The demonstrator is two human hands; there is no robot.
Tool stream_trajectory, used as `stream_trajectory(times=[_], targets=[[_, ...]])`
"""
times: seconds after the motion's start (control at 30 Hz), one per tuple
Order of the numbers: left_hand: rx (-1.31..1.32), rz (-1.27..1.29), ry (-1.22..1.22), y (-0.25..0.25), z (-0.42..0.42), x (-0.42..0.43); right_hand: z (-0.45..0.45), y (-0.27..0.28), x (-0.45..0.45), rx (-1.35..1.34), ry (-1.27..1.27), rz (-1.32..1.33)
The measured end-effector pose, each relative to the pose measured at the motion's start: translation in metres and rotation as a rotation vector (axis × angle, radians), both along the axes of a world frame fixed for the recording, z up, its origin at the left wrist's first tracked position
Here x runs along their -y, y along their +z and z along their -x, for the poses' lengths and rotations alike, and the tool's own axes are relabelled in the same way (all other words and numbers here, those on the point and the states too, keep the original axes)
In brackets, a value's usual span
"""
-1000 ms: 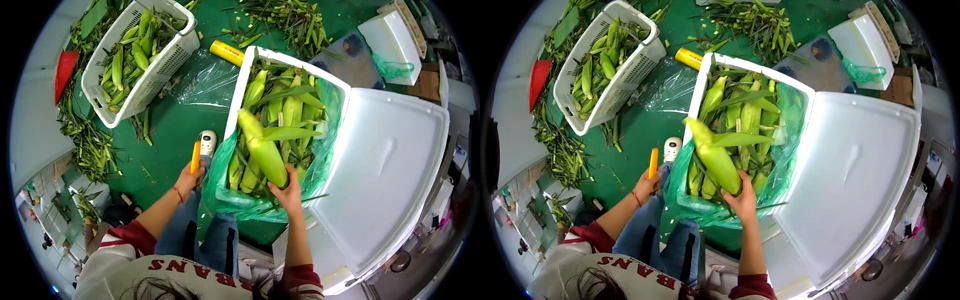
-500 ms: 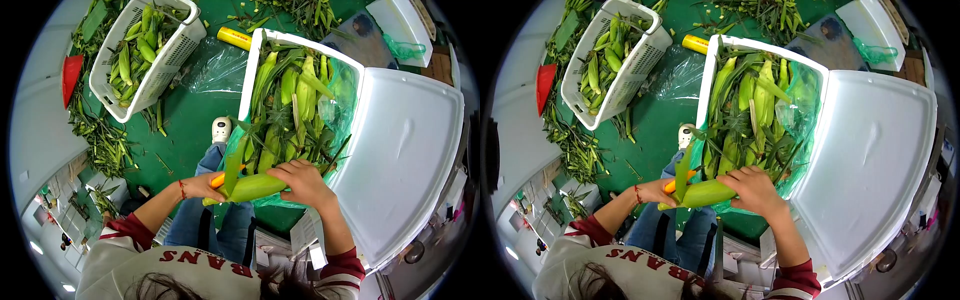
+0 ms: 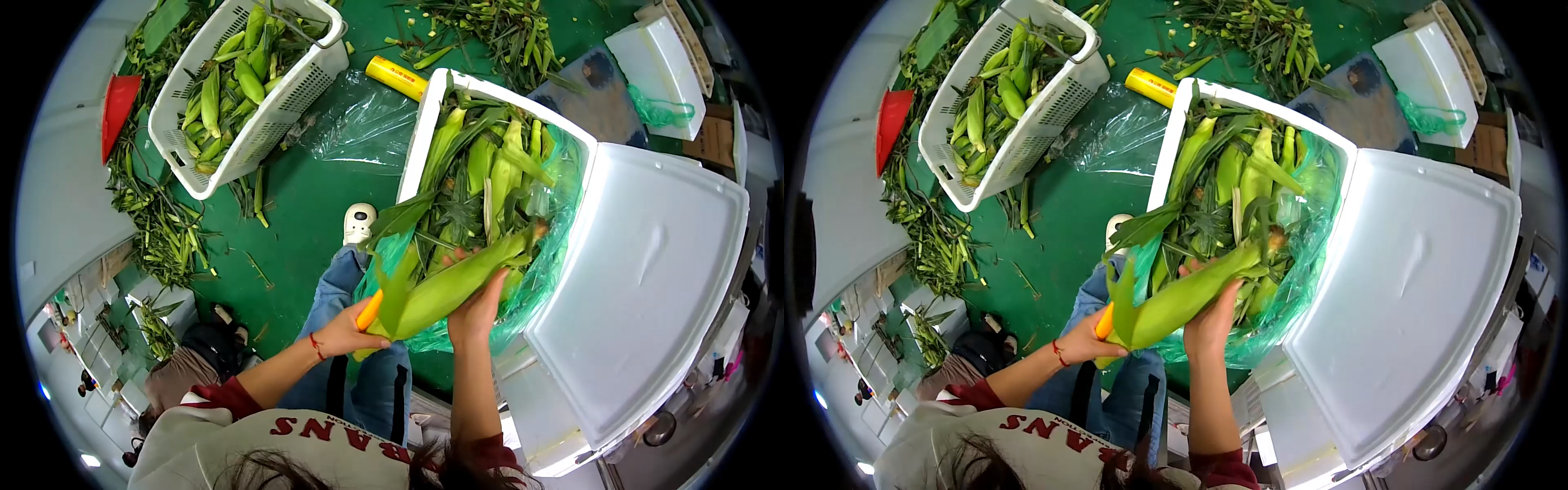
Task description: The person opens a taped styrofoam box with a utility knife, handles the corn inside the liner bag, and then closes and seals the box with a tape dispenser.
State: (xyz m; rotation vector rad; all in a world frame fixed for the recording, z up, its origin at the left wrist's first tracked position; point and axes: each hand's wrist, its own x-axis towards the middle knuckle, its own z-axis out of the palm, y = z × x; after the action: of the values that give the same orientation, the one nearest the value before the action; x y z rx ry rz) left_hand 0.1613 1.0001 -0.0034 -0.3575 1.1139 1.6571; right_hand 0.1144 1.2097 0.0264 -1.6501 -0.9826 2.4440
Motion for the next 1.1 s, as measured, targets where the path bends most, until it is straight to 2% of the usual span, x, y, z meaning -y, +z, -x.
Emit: stream_trajectory(times=[0.17, 0.27, 0.33, 0.37, 0.47, 0.5, 0.57, 0.63, 0.73, 0.83, 0.9, 0.93, 1.03, 1.1], targets=[[-0.314, 0.275, -0.09, 0.009, 0.005, -0.004, 0.017, -0.017, -0.004, -0.217, -0.069, 0.047], [-0.74, 0.374, -0.163, 0.015, 0.008, -0.002, 0.026, -0.011, -0.008, -0.313, -0.052, 0.065], [-0.785, 0.313, -0.148, 0.028, 0.011, -0.005, 0.026, -0.008, -0.018, -0.371, -0.052, 0.137], [-0.811, 0.283, -0.139, 0.034, 0.013, -0.007, 0.024, -0.014, -0.024, -0.512, -0.056, 0.27], [-0.548, 0.321, -0.218, 0.037, -0.008, -0.014, 0.015, -0.032, -0.036, -0.871, -0.068, 0.627], [-0.459, 0.332, -0.235, 0.033, -0.019, -0.016, 0.015, -0.031, -0.036, -0.868, -0.055, 0.624], [-0.603, 0.339, -0.132, 0.029, -0.026, -0.024, 0.016, -0.031, -0.036, -0.863, -0.027, 0.619], [-0.673, 0.322, -0.037, 0.036, -0.014, -0.03, 0.017, -0.026, -0.036, -0.734, -0.018, 0.453], [-0.804, 0.362, -0.127, 0.028, -0.008, -0.024, 0.012, -0.007, -0.031, -0.494, -0.073, 0.183], [-0.9, 0.352, -0.22, 0.025, 0.007, -0.019, -0.03, -0.024, -0.044, -0.254, -0.014, -0.002], [-0.943, 0.346, -0.384, 0.019, 0.025, -0.015, -0.056, -0.032, -0.054, -0.002, 0.034, -0.127], [-0.964, 0.342, -0.465, 0.017, 0.035, -0.013, -0.074, -0.034, -0.06, 0.034, 0.009, -0.105], [-1.063, 0.399, -0.26, 0.011, 0.06, -0.009, -0.108, -0.026, -0.062, 0.059, -0.159, -0.06], [-1.045, 0.546, -0.102, 0.013, 0.074, -0.002, -0.117, -0.023, -0.056, 0.047, -0.278, -0.018]])
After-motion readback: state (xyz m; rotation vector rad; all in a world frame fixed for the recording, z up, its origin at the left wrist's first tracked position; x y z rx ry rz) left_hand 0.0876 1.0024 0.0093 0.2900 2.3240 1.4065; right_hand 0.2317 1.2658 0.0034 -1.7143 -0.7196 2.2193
